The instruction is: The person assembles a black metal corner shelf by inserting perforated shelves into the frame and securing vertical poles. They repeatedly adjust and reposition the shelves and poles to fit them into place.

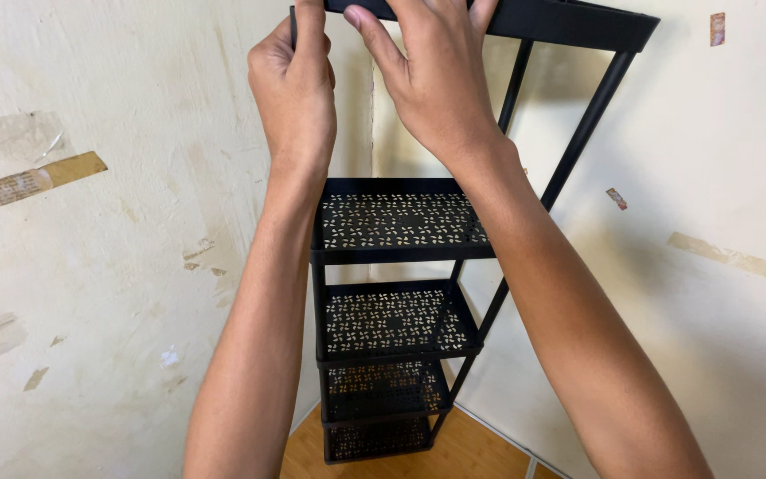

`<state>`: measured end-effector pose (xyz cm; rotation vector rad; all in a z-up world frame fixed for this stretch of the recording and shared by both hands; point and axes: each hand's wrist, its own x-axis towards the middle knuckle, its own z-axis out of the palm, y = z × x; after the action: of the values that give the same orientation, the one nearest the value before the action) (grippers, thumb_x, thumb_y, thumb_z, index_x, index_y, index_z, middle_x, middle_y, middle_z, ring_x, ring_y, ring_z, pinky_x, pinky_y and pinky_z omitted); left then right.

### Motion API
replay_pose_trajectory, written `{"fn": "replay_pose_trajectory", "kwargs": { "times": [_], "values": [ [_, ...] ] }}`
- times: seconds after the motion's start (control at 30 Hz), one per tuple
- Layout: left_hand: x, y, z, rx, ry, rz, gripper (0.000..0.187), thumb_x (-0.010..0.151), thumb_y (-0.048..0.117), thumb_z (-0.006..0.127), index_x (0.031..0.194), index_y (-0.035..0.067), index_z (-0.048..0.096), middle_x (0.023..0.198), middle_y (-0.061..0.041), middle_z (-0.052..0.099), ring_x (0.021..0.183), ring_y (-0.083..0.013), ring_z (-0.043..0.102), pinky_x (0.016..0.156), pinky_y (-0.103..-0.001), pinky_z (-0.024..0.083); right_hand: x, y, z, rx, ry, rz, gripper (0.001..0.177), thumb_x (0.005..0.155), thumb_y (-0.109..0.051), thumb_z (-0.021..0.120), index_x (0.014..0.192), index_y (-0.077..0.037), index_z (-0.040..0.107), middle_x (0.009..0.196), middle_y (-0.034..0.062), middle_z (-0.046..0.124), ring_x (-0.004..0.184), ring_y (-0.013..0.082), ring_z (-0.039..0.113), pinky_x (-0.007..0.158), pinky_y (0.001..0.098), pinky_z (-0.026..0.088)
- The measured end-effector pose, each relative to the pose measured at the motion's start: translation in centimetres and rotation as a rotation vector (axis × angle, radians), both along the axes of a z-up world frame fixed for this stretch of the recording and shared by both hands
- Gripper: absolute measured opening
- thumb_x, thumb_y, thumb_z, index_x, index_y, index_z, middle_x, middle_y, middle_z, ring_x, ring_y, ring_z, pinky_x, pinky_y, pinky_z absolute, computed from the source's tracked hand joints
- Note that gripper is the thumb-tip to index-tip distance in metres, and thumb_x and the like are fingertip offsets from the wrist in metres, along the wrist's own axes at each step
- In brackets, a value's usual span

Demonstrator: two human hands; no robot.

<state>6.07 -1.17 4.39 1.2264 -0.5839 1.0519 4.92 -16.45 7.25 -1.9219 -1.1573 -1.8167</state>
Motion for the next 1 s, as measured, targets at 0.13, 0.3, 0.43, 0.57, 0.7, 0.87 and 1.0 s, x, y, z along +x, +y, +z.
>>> {"fn": "replay_pose_trajectory", "kwargs": {
  "times": [0.13,0.3,0.43,0.57,0.7,0.87,1.0],
  "values": [
    [-0.1,0.1,-0.1,0.005,-0.031,0.004,0.058,0.107,0.050,0.053,0.063,0.013,0.046,0.055,0.007,0.039,0.051,-0.0045,0.032,0.046,-0.027,0.025,0.1,0.0,-0.3,-0.004,-0.059,-0.036,0.030,0.111,-0.024,0.068,0.138,-0.010,0.065,0.130,0.0065,0.068,0.130,0.0276,0.056,0.118,0.0532,0.023],
    [-0.1,0.6,-0.5,0.025,-0.052,0.023,0.057,0.107,0.051,0.054,0.065,0.014,0.046,0.056,0.007,0.037,0.051,-0.0041,0.031,0.045,-0.027,0.025,0.5,-1.9,-0.7,-0.018,0.008,-0.045,0.037,0.110,-0.025,0.074,0.141,-0.008,0.061,0.140,0.0112,0.062,0.136,0.0333,0.050,0.120,0.0505,0.030],
    [0.1,0.7,-0.8,0.069,-0.069,0.103,0.055,0.107,0.054,0.053,0.068,0.015,0.046,0.056,0.008,0.036,0.050,-0.0038,0.031,0.045,-0.026,0.025,0.6,-5.9,-0.9,0.009,-0.001,-0.142,0.043,0.105,-0.015,0.079,0.141,-0.005,0.058,0.144,0.0161,0.059,0.138,0.0395,0.044,0.118,0.0520,0.031],
    [0.2,0.6,-1.0,0.081,-0.077,0.125,0.048,0.112,0.049,0.054,0.082,0.011,0.052,0.062,0.007,0.036,0.056,-0.0040,0.032,0.049,-0.026,0.025,0.2,-10.9,-1.4,0.068,-0.043,-0.355,0.046,0.096,0.001,0.075,0.139,-0.004,0.059,0.139,0.0140,0.059,0.136,0.0383,0.044,0.116,0.0537,0.032],
    [-0.3,0.1,-1.3,0.023,-0.199,0.162,0.034,0.115,0.037,0.057,0.111,0.006,0.045,0.070,0.005,0.038,0.062,-0.0059,0.034,0.054,-0.027,0.028,-1.0,-14.7,-2.2,0.159,-0.014,-0.413,0.052,0.089,0.015,0.064,0.137,-0.003,0.055,0.137,0.0139,0.053,0.138,0.0361,0.045,0.116,0.0506,0.036],
    [-0.1,-0.8,-1.6,0.017,-0.336,0.378,0.056,0.115,0.028,0.055,0.149,-0.002,0.021,0.075,-0.002,0.036,0.069,-0.0089,0.031,0.060,-0.030,0.033,-1.9,-16.4,-2.7,0.170,0.078,-0.221,0.043,0.097,0.020,0.061,0.133,-0.002,0.051,0.137,0.0134,0.051,0.133,0.0319,0.051,0.117,0.0450,0.046],
    [1.5,-1.0,-1.7,0.024,-0.307,0.351,0.030,0.120,0.025,0.053,0.147,0.010,0.050,0.099,-0.001,0.056,0.084,-0.0088,0.046,0.066,-0.029,0.043,-1.7,-16.3,-2.8,0.189,0.016,-0.099,0.040,0.095,0.020,0.058,0.129,-0.002,0.053,0.131,0.0140,0.051,0.126,0.0313,0.056,0.108,0.0428,0.049]
  ]
}}
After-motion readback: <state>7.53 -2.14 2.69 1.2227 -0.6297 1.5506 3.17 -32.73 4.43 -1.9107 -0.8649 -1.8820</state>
